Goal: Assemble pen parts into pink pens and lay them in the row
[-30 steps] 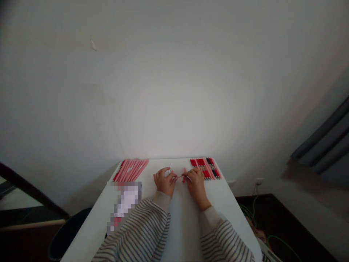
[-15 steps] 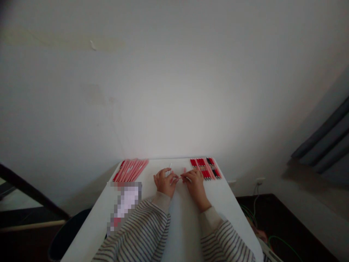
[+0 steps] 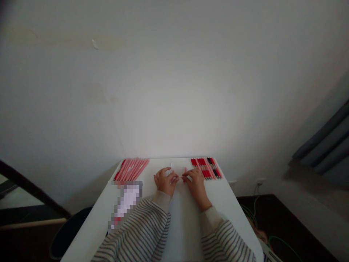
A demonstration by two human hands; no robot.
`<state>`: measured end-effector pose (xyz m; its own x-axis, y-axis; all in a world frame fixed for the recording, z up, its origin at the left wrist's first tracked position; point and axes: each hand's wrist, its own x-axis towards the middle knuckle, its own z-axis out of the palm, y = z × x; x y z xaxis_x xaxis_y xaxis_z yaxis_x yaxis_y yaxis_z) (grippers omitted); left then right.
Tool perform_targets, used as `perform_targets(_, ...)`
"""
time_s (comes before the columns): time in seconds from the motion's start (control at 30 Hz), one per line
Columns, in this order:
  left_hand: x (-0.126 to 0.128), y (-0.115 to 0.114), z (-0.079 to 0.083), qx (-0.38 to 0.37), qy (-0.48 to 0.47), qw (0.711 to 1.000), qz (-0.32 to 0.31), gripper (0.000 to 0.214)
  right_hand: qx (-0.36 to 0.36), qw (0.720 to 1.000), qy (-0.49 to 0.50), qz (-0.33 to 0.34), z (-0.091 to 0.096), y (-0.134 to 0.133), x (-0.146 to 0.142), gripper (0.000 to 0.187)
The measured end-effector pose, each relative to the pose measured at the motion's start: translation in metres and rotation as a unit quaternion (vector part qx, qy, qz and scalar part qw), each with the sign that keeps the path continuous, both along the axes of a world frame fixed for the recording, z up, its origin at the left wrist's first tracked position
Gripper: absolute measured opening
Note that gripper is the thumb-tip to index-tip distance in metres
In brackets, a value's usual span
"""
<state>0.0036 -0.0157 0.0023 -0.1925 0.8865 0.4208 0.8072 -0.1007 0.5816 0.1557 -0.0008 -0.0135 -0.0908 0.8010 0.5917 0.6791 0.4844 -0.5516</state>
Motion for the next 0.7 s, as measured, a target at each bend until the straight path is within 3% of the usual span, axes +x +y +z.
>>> perform_targets(0.7, -0.0003, -0.0014, 0.0033, 0.027, -0.012, 1.000, 0.008, 0.008, 0.030, 0.998, -0.040, -0.036, -0.0004, 0.0003, -0.0014, 0.022)
